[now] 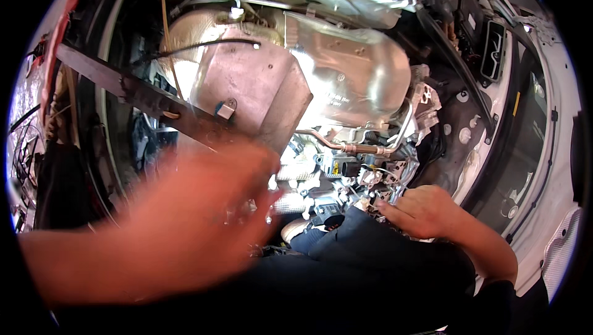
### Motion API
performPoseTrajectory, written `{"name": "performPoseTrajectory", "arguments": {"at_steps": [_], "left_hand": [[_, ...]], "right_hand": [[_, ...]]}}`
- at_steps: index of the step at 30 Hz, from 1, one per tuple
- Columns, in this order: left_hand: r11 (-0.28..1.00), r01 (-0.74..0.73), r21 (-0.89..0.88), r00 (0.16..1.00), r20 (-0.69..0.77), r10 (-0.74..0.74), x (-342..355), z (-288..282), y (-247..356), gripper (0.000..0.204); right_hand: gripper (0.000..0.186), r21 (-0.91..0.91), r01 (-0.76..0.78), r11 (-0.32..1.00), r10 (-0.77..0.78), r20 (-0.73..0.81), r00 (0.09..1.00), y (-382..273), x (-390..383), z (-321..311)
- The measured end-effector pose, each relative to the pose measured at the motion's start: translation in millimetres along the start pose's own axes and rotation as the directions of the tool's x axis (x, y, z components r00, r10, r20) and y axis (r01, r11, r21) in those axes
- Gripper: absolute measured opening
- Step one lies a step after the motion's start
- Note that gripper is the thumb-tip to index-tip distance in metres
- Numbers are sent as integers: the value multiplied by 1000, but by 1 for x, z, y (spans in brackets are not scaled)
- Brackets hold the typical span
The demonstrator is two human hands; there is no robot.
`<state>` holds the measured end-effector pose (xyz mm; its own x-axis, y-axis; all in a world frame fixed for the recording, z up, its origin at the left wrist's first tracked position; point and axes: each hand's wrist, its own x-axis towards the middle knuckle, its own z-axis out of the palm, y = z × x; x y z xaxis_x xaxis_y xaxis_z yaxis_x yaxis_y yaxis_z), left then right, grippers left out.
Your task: The person connects electrical wires and connectors to an engine's fuel rail and surrounding components by hand.
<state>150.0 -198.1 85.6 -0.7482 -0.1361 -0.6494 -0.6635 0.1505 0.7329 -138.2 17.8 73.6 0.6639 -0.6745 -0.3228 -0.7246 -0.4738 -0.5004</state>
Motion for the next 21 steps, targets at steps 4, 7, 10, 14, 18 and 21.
{"name": "performPoseTrajectory", "arguments": {"at_steps": [4,7,10,14,18,21], "left_hand": [[785,494,-373,869,225,-440,73,146,39,45],[807,383,-450,865,-132,-484,111,203,53,51],[614,483,-624,681,-172,-711,120,223,48,52],[707,370,-603,651,-375,-660,114,203,47,42],[794,22,-608,593,-631,-499,122,215,21,33],[776,-6,-631,647,-594,-478,124,213,-1,26]], "right_hand": [[35,-26,9,1000,-10,-65,998,-2,-9,11],[30,-90,2,996,-11,-103,995,-2,-19,22],[30,-63,-20,998,10,-166,986,1,-32,37],[28,-163,-8,987,-32,-242,970,-2,-39,42],[28,-163,10,987,-61,-315,947,-5,-34,65],[28,-151,-27,988,-35,-390,920,-2,-27,91]]}}
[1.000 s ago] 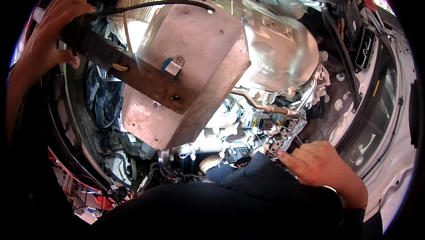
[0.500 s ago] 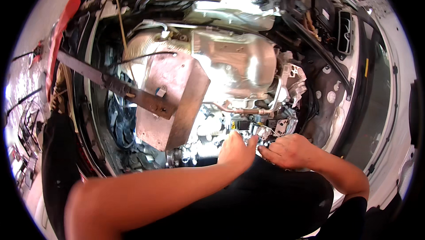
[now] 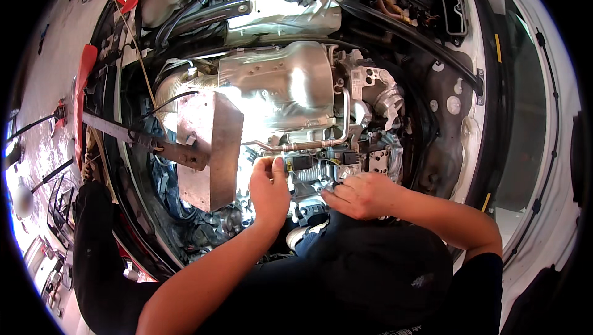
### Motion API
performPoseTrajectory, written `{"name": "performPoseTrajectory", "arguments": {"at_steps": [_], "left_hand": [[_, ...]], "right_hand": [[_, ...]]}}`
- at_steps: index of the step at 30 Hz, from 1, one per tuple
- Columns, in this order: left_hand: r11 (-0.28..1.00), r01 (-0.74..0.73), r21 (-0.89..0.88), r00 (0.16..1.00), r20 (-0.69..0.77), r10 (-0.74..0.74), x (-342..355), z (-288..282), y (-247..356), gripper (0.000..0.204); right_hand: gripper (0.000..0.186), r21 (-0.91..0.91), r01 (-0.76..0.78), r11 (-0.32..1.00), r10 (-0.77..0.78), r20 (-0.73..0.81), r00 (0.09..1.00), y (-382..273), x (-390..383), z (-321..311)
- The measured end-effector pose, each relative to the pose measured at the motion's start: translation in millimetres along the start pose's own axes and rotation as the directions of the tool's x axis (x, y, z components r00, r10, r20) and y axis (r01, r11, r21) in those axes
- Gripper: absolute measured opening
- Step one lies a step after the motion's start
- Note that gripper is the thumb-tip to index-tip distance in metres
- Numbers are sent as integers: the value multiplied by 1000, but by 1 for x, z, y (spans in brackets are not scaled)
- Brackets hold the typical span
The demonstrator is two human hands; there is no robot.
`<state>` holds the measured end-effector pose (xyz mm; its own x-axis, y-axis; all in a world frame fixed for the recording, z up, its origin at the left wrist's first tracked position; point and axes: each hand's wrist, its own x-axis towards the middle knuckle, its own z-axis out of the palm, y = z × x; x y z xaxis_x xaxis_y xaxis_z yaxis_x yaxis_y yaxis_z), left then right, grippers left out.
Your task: The person connects electrical wires and connectors to an engine's fuel rail and surrounding components by hand.
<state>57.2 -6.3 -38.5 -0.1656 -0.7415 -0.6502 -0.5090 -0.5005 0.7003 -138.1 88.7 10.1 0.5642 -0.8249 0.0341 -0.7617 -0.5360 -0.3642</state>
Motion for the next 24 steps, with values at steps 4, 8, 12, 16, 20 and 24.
{"name": "performPoseTrajectory", "arguments": {"at_steps": [4,8,12,16,20,24], "left_hand": [[942,288,-172,956,-13,-294,-25,15,-6,30],[628,547,-553,817,191,-543,-28,20,6,22],[465,508,-725,822,247,-512,-31,22,-5,7],[484,450,-751,858,212,-468,-28,27,-9,15],[716,369,-593,914,92,-395,-33,22,-7,18],[938,176,-300,982,-14,-189,-36,23,-5,23]], "right_hand": [[31,-64,40,997,-43,-39,998,-3,12,18],[32,-47,4,999,-6,-47,999,-5,11,28],[35,-76,-43,996,39,-56,998,-8,16,21],[26,151,-216,965,228,-68,971,-3,33,13],[25,166,-200,966,182,119,976,-8,42,-5],[26,174,-234,957,203,179,963,-14,30,1]]}}
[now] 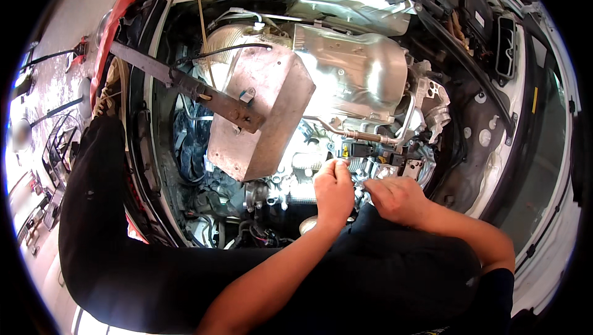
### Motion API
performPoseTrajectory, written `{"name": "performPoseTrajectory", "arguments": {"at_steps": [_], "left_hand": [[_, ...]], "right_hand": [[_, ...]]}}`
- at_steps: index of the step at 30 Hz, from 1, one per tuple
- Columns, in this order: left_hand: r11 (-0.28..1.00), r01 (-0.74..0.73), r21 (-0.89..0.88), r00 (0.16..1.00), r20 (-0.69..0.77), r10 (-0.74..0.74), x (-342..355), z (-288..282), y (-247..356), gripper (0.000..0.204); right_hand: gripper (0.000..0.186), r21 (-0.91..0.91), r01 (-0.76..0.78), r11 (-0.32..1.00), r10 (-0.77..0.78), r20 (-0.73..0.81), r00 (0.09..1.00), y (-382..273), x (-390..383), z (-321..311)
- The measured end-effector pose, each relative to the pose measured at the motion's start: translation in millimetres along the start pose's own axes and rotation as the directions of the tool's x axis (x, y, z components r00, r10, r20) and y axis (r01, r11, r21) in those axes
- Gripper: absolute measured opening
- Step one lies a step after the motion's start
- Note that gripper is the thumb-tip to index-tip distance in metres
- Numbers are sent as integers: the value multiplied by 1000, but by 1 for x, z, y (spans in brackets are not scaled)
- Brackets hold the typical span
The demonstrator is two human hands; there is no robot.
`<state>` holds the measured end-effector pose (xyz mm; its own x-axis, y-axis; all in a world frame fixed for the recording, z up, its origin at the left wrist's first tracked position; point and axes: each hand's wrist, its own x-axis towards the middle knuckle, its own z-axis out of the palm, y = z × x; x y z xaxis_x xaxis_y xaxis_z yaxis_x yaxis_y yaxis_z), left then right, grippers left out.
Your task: The person connects electrical wires and connectors to an engine's fuel rail and surrounding components by hand.
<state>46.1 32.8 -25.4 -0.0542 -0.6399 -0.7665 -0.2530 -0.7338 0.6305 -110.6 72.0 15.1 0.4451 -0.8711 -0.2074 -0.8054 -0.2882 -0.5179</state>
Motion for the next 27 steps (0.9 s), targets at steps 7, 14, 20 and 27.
{"name": "performPoseTrajectory", "arguments": {"at_steps": [7,14,20,27], "left_hand": [[958,-187,217,982,6,191,-2,-2,4,22],[979,-32,202,999,-9,35,16,-9,-4,27],[988,143,57,988,-61,-139,33,-8,-13,32],[980,127,-151,986,-85,-141,-7,6,4,38]], "right_hand": [[35,158,-26,987,33,-42,999,-11,-14,14],[43,261,17,965,-35,63,997,-12,14,11],[29,109,-36,993,46,-84,995,-13,26,27],[15,178,-273,945,298,-133,945,-6,57,3]]}}
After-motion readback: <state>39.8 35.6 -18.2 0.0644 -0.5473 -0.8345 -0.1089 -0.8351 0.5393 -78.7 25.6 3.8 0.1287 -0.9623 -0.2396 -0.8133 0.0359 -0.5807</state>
